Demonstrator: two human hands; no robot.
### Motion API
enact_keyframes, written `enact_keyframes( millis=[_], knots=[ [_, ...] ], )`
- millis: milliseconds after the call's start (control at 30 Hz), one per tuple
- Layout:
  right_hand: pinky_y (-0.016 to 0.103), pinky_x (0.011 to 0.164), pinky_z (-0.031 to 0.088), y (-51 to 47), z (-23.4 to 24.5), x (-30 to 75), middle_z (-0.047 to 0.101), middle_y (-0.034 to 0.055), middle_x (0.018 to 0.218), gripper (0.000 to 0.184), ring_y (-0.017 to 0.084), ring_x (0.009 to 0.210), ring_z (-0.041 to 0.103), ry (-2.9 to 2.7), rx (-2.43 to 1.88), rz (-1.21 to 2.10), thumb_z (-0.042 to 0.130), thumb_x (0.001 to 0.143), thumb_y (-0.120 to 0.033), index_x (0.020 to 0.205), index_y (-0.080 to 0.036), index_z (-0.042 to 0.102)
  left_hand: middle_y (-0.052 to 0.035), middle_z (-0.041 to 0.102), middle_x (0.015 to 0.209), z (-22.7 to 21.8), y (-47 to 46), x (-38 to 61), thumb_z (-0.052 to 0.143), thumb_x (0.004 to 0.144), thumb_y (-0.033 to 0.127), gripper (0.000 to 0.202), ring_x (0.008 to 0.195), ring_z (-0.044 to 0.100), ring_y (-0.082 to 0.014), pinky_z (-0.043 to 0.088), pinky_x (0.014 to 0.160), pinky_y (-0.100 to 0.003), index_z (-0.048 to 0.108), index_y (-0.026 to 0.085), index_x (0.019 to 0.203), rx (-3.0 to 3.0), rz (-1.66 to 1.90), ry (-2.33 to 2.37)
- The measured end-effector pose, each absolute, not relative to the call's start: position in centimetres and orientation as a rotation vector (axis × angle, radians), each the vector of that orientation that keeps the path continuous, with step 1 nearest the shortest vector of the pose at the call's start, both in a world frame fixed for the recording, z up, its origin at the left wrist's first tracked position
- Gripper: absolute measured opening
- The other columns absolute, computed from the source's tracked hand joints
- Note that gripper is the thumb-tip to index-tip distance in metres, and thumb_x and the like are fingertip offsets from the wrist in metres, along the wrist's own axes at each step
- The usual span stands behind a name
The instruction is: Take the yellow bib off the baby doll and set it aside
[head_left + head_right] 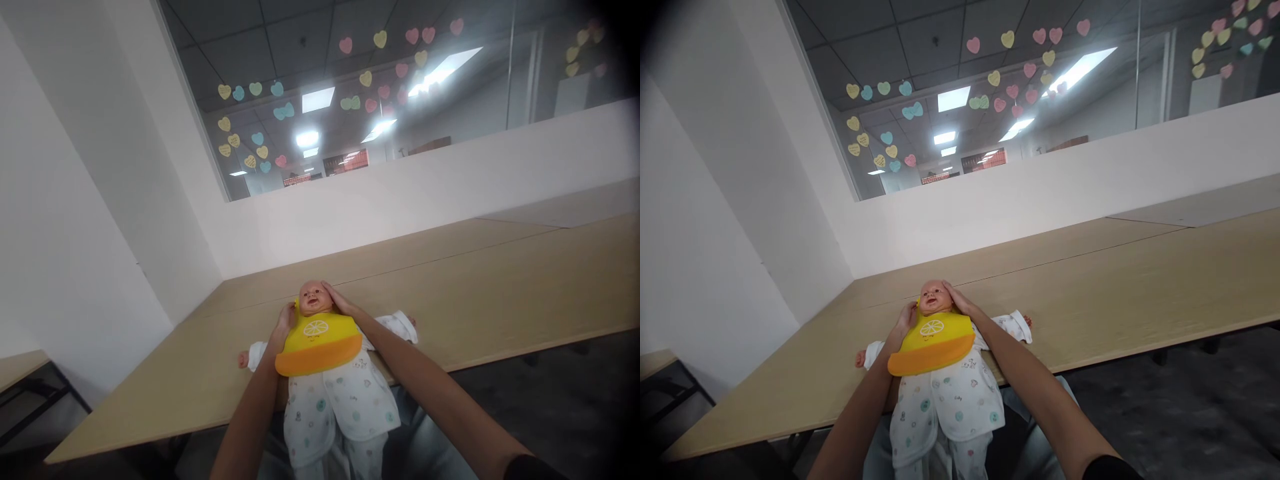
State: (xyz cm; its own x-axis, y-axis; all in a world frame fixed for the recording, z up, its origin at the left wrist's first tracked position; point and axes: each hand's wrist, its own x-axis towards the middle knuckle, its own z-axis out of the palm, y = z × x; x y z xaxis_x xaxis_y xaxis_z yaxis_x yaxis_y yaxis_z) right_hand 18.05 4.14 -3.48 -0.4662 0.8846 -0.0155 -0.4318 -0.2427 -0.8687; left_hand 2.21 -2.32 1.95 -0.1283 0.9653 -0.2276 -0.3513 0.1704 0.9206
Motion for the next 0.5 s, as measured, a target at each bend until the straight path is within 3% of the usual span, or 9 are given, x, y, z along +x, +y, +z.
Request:
enact_keyframes(
  millis=[233,500],
  knots=[
    [0.046,0.118,0.059,4.2,-3.6,18.0,0.078,0.0223,0.128,0.074,0.031,0.120,0.077,-1.093,-0.658,1.851,0.042,0.112,-0.070,0.129,-0.008,0.079,-0.0170,0.084,0.096,2.2,-3.0,2.6,0.070,0.090,0.022,0.045,0.111,0.080,-0.0435,0.063,0.099,-0.045,0.076,0.012,0.133,0.705,1.278,1.144],
    [0.042,0.114,0.061,4.7,-4.2,18.1,0.078,0.0190,0.131,0.067,0.030,0.123,0.076,-1.172,-0.614,1.746,0.050,0.109,-0.069,0.127,-0.012,0.081,-0.0166,0.084,0.093,2.7,-4.1,3.0,0.071,0.092,0.024,0.035,0.110,0.081,-0.0416,0.062,0.101,-0.044,0.077,0.013,0.124,0.719,1.287,1.140]
  ],
)
